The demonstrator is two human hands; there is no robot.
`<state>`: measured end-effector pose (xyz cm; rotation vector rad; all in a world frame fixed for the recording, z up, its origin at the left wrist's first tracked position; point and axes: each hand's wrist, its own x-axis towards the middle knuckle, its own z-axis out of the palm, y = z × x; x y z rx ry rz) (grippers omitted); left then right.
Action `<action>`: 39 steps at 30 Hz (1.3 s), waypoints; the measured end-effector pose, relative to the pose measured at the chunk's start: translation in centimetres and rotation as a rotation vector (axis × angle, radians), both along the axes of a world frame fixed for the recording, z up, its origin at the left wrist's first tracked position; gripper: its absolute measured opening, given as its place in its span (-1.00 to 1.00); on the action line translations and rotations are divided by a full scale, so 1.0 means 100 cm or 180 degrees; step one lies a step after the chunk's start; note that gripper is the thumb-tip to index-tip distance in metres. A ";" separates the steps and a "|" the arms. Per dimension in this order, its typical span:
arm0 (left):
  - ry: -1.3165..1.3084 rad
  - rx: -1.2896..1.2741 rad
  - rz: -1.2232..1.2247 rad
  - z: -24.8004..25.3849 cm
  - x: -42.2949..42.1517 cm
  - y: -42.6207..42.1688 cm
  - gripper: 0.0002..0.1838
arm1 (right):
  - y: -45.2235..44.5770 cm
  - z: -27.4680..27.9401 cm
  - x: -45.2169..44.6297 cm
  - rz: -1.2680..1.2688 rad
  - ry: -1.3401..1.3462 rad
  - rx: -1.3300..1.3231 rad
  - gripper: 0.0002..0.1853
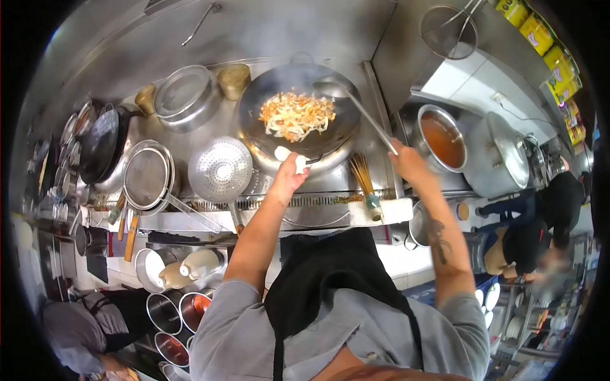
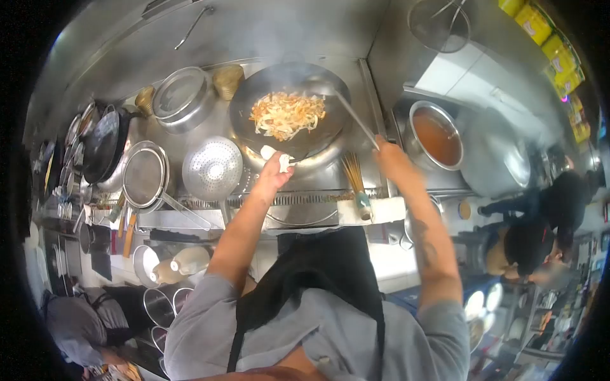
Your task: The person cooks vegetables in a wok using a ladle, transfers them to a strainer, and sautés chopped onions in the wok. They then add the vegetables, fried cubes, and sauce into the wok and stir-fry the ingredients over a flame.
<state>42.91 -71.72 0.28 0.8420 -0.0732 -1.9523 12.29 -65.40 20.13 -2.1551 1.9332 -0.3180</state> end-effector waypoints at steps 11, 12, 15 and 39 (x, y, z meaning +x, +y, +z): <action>-0.1624 -0.0094 0.0256 0.048 0.036 0.106 -0.59 | -0.016 -0.051 0.046 0.0225 -0.2492 0.1150 -0.59; -0.1495 -0.0227 0.0166 0.021 0.053 0.125 -0.59 | -0.016 -0.050 0.038 0.0412 -0.2240 0.1034 -0.58; -0.2500 -0.0173 0.0101 -0.002 0.076 0.161 -0.51 | -0.038 -0.051 0.025 0.0482 -0.1519 0.1469 -0.56; -0.6472 -0.0134 -0.1167 -0.038 0.071 0.157 -0.39 | 0.003 -0.037 -0.022 0.1124 0.0033 -0.0413 -0.52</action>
